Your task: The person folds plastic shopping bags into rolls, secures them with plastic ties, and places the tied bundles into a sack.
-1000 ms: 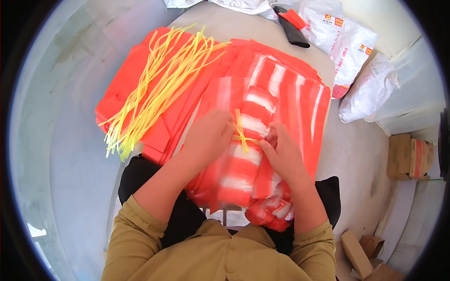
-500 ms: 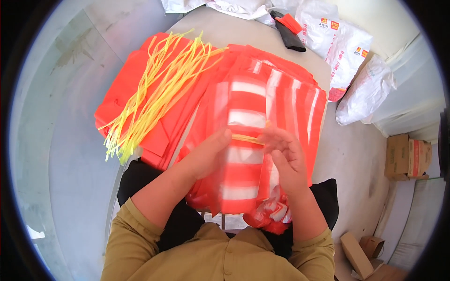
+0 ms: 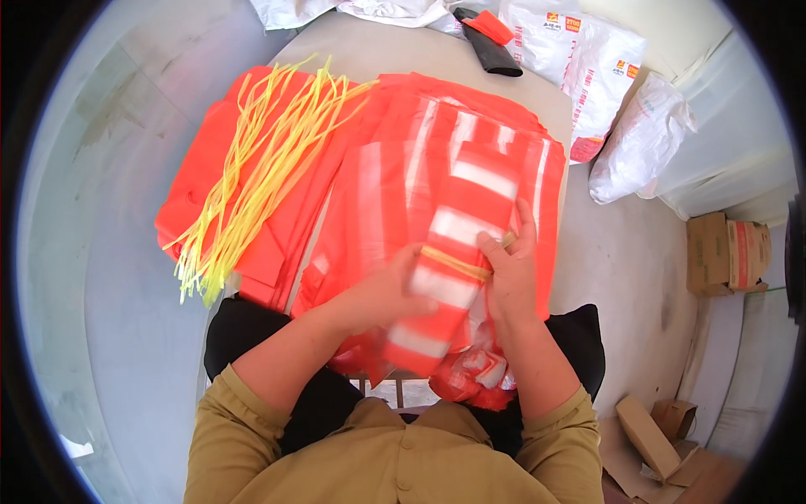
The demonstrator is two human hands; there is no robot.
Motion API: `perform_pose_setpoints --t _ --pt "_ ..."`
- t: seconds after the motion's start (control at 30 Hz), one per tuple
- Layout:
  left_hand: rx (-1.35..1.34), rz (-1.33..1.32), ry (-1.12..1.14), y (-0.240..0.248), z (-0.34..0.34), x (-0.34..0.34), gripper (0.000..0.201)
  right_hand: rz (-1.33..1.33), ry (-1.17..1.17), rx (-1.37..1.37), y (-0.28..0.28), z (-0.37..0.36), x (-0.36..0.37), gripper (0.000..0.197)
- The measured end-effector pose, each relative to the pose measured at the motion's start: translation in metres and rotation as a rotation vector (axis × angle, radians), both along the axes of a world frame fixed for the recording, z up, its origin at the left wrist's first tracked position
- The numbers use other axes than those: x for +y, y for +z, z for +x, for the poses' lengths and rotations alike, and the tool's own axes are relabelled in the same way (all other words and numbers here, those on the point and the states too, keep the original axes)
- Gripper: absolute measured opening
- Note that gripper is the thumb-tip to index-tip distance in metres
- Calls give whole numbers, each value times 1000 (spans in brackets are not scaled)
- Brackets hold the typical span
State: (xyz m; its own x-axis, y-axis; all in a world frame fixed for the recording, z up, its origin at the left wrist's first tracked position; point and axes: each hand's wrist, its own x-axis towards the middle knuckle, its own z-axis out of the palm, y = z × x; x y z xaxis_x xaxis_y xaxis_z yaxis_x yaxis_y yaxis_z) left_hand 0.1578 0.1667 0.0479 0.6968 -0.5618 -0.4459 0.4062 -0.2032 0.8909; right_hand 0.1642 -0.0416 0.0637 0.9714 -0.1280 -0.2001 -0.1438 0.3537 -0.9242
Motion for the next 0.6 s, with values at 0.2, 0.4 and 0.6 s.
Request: perform_pose_setpoints --t 0.2,0.4,0.6 --pt "217 -265 91 -22 -8 -14 73 -668 -27 -269 -29 15 -47 57" --pt "217 -128 63 -12 -6 -14 74 -1366 549 -528 -25 14 -41 45" --pt "181 -147 47 -13 -6 -13 77 -1494 627 -509 -26 22 -31 48"
